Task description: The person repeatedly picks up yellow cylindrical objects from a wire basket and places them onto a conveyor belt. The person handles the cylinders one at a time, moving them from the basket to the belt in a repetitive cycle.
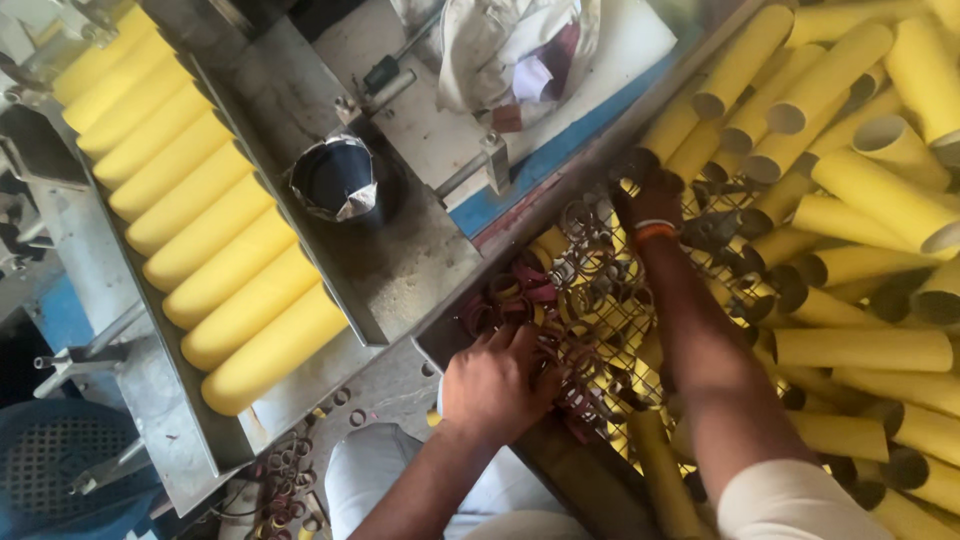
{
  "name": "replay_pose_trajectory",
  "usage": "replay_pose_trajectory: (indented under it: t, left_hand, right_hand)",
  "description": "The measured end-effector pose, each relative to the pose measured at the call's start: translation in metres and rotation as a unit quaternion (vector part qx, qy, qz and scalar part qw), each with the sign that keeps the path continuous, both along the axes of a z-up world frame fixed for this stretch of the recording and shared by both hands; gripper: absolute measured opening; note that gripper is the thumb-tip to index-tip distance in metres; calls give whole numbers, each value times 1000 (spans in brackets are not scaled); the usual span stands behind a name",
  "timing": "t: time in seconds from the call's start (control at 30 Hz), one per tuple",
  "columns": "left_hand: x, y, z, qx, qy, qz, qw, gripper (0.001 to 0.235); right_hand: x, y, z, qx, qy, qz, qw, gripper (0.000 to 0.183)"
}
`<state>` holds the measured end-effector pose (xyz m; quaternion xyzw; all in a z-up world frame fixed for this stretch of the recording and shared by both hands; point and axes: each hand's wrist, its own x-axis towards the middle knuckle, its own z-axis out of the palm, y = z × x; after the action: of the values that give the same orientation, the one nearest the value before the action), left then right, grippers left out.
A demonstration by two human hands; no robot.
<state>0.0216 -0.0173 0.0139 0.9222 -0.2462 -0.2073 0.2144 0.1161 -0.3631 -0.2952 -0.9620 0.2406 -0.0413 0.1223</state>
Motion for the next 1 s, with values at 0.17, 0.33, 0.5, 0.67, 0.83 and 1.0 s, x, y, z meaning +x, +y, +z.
replay_pose_trajectory:
  t: [0.17,0.33,0.5,0.67,0.83,1.0]
  left_hand:
    - [-5,2,-4,-52,-45,-9,998,53]
    - [-2,10,3,-212,-129,-3,969,70]
    - [-16,39,39,-324,-249,26,912,83]
    - [-36,72,67,-189,-362,27,913,87]
    - [-25,90,58,-84,-310,76,944,104]
    - [-24,111,48,-77,-330,91,936,106]
  right_hand:
    - [-82,-2,88,-43,-126,-14,991,29]
    - [-160,9,242,75,-181,57,979,22]
    - [-163,63,372,488,-265,130,821,32]
    - [-132,132,387,500,-245,193,808,27]
    - [-112,184,360,509,-149,237,814,14]
    - [-115,220,350,516,-101,266,808,15]
